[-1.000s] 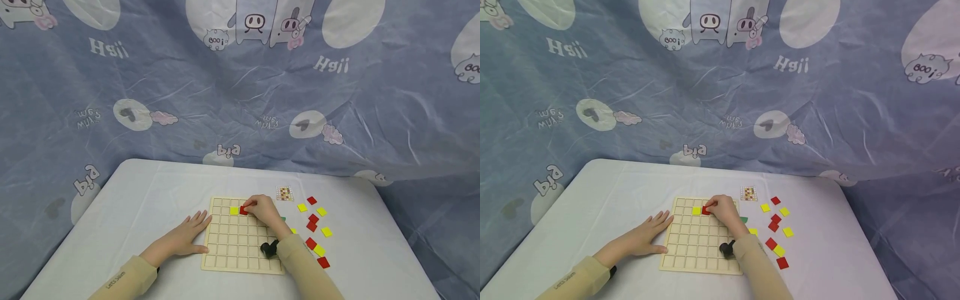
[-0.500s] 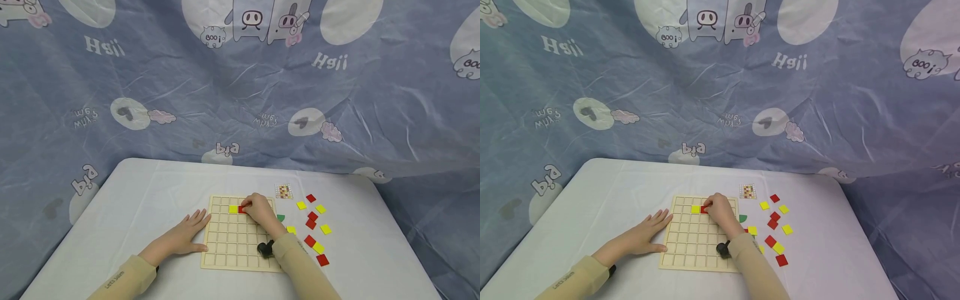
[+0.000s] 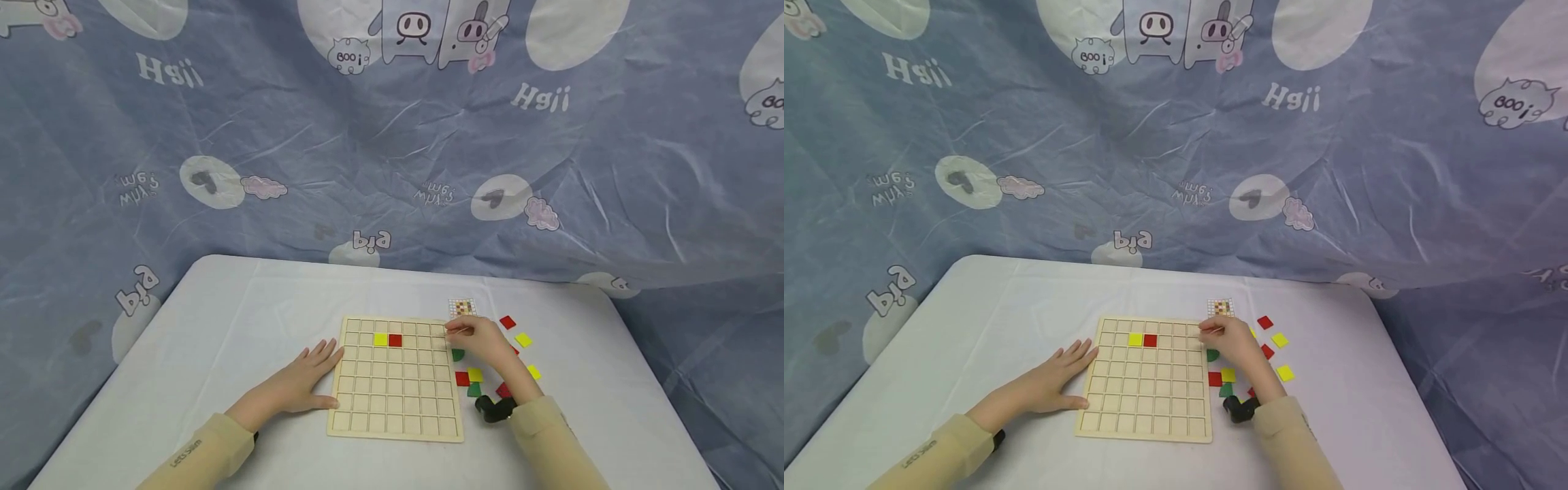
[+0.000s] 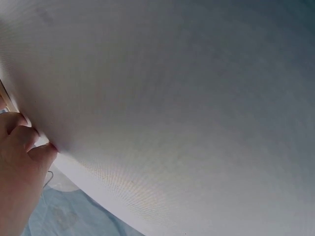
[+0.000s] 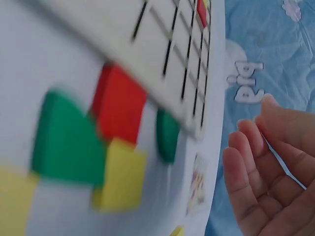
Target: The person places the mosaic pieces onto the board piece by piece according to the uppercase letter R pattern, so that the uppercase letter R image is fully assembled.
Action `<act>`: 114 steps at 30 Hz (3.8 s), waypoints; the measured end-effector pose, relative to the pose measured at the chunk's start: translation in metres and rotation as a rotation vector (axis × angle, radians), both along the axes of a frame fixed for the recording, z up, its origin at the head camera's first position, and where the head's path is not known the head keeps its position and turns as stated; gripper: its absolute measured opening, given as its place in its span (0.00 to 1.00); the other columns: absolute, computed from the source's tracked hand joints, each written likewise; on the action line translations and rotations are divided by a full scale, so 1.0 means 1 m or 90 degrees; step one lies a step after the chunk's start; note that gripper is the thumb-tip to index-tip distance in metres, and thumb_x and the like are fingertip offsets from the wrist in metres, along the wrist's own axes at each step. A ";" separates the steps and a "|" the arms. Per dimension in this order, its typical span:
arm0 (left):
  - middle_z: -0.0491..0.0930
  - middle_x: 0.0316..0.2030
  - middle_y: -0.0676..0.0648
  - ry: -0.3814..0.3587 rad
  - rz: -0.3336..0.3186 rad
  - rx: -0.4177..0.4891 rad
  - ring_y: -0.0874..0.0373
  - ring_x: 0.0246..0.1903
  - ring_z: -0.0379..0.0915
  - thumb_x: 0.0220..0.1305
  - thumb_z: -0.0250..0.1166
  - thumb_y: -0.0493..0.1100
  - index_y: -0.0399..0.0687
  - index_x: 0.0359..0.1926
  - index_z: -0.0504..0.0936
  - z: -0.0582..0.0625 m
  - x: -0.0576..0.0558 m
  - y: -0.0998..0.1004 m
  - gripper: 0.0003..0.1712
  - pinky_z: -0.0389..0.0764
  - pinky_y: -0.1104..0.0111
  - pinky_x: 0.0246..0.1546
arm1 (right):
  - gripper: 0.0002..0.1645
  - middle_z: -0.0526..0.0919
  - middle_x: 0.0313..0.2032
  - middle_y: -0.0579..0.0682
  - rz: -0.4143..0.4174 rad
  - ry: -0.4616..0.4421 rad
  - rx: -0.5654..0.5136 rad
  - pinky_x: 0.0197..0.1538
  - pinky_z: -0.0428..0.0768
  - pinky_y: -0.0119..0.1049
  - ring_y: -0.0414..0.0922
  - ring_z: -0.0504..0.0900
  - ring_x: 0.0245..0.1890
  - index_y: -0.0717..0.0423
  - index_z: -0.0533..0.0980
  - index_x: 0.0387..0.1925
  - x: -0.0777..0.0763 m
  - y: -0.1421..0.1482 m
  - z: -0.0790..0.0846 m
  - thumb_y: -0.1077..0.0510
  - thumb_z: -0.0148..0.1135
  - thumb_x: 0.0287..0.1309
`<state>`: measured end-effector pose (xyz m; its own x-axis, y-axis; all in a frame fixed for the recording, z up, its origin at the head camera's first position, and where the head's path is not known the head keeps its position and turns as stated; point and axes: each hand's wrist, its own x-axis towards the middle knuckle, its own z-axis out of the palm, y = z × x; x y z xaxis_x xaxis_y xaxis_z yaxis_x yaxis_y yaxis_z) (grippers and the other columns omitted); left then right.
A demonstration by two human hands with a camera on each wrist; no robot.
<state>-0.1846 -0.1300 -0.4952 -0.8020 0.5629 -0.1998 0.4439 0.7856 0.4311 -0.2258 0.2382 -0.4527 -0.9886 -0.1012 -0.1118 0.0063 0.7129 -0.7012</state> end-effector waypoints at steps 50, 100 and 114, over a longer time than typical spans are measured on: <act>0.45 0.78 0.39 0.007 -0.001 -0.002 0.41 0.77 0.39 0.57 0.66 0.67 0.48 0.78 0.51 -0.005 -0.003 0.002 0.57 0.48 0.43 0.75 | 0.10 0.86 0.33 0.50 -0.037 0.009 -0.114 0.36 0.82 0.33 0.39 0.82 0.30 0.58 0.83 0.37 -0.014 -0.033 -0.023 0.62 0.74 0.51; 0.46 0.78 0.39 0.016 0.003 -0.006 0.40 0.77 0.40 0.57 0.66 0.68 0.47 0.77 0.51 -0.005 -0.002 0.000 0.57 0.49 0.43 0.74 | 0.13 0.84 0.35 0.50 -0.053 -0.051 0.032 0.39 0.78 0.32 0.42 0.79 0.34 0.57 0.83 0.42 0.000 0.018 -0.028 0.57 0.72 0.55; 0.45 0.78 0.38 0.020 0.003 0.001 0.40 0.77 0.39 0.56 0.66 0.68 0.48 0.78 0.51 -0.007 -0.003 0.000 0.58 0.49 0.42 0.74 | 0.13 0.79 0.32 0.49 -0.044 -0.057 0.096 0.39 0.77 0.35 0.43 0.74 0.33 0.57 0.80 0.39 0.013 0.009 -0.029 0.61 0.74 0.52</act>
<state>-0.1872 -0.1298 -0.5021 -0.8109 0.5590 -0.1734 0.4535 0.7874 0.4175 -0.2124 0.2473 -0.4817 -0.9780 -0.0089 -0.2085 0.1164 0.8060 -0.5804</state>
